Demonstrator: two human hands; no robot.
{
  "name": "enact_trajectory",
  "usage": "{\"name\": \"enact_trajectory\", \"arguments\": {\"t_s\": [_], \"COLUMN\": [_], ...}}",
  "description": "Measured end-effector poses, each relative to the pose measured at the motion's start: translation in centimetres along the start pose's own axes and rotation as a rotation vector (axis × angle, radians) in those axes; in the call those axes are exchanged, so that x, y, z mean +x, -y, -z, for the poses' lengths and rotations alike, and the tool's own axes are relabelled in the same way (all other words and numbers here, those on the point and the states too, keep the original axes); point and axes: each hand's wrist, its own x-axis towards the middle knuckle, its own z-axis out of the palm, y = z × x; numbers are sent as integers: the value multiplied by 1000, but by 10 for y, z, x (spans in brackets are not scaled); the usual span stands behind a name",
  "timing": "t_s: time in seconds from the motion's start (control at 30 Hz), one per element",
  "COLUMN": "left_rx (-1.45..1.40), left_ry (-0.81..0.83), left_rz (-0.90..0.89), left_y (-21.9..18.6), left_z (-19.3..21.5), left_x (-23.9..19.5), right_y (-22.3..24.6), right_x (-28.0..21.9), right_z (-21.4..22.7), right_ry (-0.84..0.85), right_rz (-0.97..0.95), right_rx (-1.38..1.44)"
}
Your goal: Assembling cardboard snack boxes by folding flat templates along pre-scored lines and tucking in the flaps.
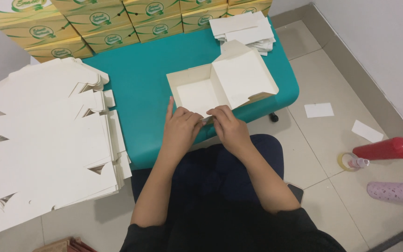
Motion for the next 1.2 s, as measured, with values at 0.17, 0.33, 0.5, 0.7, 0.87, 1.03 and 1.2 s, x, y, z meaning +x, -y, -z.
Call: {"name": "enact_trajectory", "arguments": {"t_s": [0.17, 0.33, 0.5, 0.7, 0.87, 1.03, 1.2], "left_rx": [-25, 2, 20, 62, 61, 105, -97], "left_ry": [-8, -57, -101, -123, -134, -138, -241], "left_rz": [30, 38, 12, -12, -21, -28, 149], "left_y": [-5, -1, -2, 1, 1, 4, 10], "left_z": [2, -5, -3, -8, -7, -4, 5], "left_x": [0, -4, -3, -6, -9, -12, -22], "right_y": [-6, -12, -10, -2, 10, 11, 7], "right_x": [-3, -1, 4, 6, 11, 9, 9], "right_z": [-7, -16, -12, -7, -2, -6, -9], "right_ry": [-135, -180, -79, 43, 153, 230, 200], "right_rz": [-89, -37, 27, -32, -37, -30, -36], "right_rx": [225, 282, 91, -30, -59, -111, -93]}}
